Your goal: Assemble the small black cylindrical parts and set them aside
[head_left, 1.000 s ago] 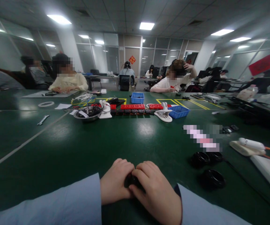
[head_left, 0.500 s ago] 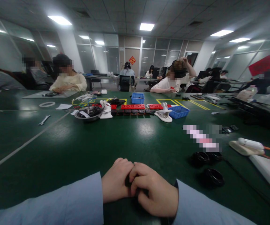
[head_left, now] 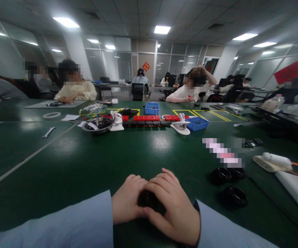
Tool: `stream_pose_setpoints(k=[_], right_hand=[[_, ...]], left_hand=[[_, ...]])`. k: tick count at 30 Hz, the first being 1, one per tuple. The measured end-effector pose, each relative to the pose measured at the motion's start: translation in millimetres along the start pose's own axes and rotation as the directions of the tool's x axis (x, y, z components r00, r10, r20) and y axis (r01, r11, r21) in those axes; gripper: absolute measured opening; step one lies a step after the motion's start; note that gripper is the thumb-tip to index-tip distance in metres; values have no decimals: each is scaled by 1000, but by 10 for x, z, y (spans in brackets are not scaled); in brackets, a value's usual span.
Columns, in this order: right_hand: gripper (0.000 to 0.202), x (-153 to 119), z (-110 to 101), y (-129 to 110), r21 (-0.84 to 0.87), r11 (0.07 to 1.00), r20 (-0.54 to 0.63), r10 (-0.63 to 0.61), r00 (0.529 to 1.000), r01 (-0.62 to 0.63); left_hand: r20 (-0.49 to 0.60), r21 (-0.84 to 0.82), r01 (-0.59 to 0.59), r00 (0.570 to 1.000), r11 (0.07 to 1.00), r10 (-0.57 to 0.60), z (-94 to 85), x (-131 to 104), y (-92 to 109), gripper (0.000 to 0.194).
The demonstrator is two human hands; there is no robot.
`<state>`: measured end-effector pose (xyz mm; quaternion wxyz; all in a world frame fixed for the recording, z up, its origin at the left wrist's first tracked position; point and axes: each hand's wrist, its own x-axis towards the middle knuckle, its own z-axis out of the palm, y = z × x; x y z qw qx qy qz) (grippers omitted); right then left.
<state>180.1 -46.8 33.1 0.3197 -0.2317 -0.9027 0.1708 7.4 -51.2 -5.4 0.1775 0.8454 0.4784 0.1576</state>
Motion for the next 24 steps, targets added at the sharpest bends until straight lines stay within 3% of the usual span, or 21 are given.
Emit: stream_pose_setpoints(k=[4, 8, 11, 17, 24], right_hand=[[34, -5, 51, 17, -111, 980, 46, 170, 984, -164], [23, -16, 154, 17, -221, 953, 83, 231, 969, -209], [15, -16, 173, 12, -244, 957, 110, 190, 976, -158], [26, -20, 99, 44, -37, 999, 168, 36, 985, -30], [23, -28, 131, 114, 115, 991, 177, -84, 981, 65]], left_hand=[[11, -13, 43, 999, 999, -43, -16, -1, 18, 32], [22, 16, 52, 998, 999, -52, -13, 3, 47, 24], [35, 32, 80, 996, 996, -81, -10, 10, 67, 19], [27, 19, 85, 996, 996, -85, -14, 23, 89, 17], [28, 36, 50, 998, 998, -51, -4, 43, 72, 18]])
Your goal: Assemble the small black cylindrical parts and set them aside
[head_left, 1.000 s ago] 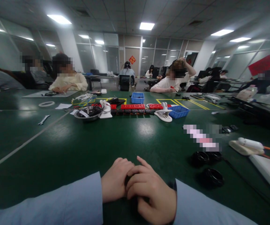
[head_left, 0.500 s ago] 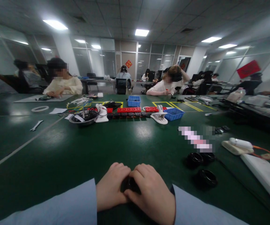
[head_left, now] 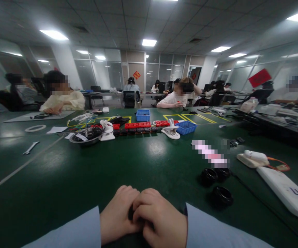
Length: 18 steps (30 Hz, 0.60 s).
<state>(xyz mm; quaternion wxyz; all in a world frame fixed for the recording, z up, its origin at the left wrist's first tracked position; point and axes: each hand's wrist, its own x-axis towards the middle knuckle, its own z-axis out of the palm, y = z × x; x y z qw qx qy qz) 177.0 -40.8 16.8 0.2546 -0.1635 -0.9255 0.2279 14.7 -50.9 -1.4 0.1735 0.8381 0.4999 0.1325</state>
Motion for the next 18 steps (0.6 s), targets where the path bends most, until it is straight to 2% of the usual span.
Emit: stream_pose_setpoints(k=[3, 9, 11, 14, 18], right_hand=[[16, 10, 25, 17, 16, 998, 7, -55, 998, 55], [14, 16, 20, -5, -84, 991, 71, -102, 992, 108], [9, 6, -10, -31, -79, 991, 42, -107, 993, 110], [22, -3, -62, -82, -57, 998, -71, -29, 997, 25], [28, 5, -73, -130, -6, 984, -175, 175, 969, -179]], left_hand=[[-6, -19, -7, 1000, 1000, 7, 6, -4, -12, 19], [-12, -20, 26, 1000, 999, -26, 42, -36, -39, 15], [-13, -2, 3, 1000, 1000, -3, 50, -40, -45, 15], [-13, 4, -28, 1000, 1000, 28, 43, -37, -45, 17], [1, 3, 11, 1000, 1000, -11, 13, -38, -44, 22]])
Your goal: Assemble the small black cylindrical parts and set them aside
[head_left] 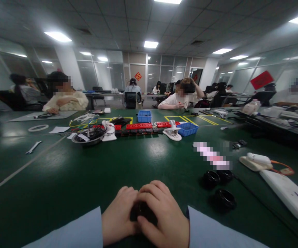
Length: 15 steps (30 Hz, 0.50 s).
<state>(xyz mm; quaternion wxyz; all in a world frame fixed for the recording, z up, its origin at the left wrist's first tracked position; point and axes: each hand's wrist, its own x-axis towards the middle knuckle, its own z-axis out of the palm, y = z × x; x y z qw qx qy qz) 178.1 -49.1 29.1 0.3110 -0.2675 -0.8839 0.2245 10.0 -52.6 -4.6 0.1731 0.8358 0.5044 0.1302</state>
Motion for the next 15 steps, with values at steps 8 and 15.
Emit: stream_pose_setpoints(k=[8, 15], right_hand=[[18, 0, 97, 26, -118, 980, 86, 171, 982, -160], [20, 10, 95, 47, -106, 988, 125, 126, 984, -114]], left_hand=[[-11, -24, 14, 1000, 1000, -14, -2, 8, 11, 23], [-83, -78, -9, 997, 997, 3, -12, -35, 50, 22]])
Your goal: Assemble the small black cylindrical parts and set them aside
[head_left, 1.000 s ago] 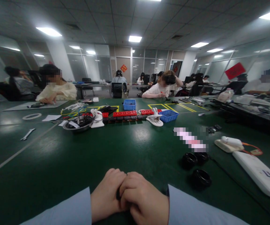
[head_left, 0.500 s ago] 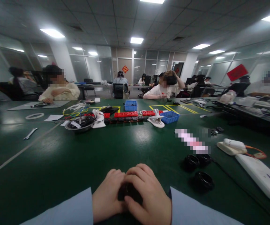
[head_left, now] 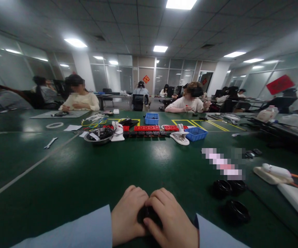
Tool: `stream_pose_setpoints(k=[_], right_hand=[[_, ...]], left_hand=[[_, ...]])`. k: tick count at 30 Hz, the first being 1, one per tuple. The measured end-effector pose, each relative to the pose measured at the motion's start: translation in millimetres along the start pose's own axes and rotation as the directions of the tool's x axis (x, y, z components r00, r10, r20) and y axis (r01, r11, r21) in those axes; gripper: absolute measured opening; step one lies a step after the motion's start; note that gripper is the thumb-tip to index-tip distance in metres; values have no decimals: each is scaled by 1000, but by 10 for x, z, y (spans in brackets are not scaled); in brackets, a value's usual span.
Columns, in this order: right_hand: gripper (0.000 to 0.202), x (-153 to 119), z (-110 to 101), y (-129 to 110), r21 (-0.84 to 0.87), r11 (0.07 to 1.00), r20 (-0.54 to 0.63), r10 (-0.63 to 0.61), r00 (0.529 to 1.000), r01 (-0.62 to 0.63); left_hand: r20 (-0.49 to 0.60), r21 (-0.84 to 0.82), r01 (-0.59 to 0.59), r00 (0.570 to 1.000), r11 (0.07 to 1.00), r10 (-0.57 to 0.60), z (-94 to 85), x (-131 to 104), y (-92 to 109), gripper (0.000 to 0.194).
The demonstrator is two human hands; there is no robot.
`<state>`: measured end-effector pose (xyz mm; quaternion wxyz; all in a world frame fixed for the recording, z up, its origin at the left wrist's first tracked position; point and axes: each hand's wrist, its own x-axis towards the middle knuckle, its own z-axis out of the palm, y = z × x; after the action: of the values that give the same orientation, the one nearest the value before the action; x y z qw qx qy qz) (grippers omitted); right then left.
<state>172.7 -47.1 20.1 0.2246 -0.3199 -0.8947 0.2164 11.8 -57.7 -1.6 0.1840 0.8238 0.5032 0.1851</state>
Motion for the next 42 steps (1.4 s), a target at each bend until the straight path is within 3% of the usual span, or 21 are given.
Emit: stream_pose_setpoints(k=[3, 7, 11, 15, 19, 26, 29, 32, 36, 39, 42], right_hand=[[21, 4, -6, 0, 14, 1000, 7, -2, 1000, 2], [22, 1, -8, -6, 47, 998, 19, -31, 999, 30], [25, 5, 14, 18, 106, 979, -39, -171, 985, 174], [23, 20, 68, 76, 157, 927, -109, -327, 939, 341], [17, 48, 127, 137, 185, 874, -112, -435, 893, 449], [17, 56, 39, 194, 10, 824, 40, -566, 823, 566], [10, 21, -43, 183, -56, 812, -37, -583, 812, 581], [15, -16, -91, 135, -131, 859, -167, -512, 843, 496], [33, -29, -75, 44, -116, 967, -274, -250, 929, 227], [36, -15, -37, -2, -38, 996, -241, -84, 967, 77], [36, 1, -6, -9, -9, 1000, -185, -2, 983, 0]], left_hand=[[-12, -43, -28, 1000, 999, 28, -18, -16, 10, 30], [58, -41, -10, 998, 999, 12, -42, -11, 20, 36], [59, -63, 26, 998, 998, -22, -39, -2, 10, 40], [2, -95, 34, 999, 995, -34, -5, -7, -28, 51], [34, -90, 34, 999, 995, -31, 6, 0, -64, 61], [94, -81, 9, 996, 997, -1, -15, 14, -98, 45], [103, -71, -1, 995, 997, 8, -32, 13, -84, 47], [102, -76, 11, 995, 997, -3, -52, 15, -64, 47], [174, -90, 18, 985, 996, -2, -70, 27, -68, 62], [185, -95, 9, 983, 995, 9, -74, 37, -87, 60], [186, -83, 19, 983, 996, -3, -72, 41, -91, 51]])
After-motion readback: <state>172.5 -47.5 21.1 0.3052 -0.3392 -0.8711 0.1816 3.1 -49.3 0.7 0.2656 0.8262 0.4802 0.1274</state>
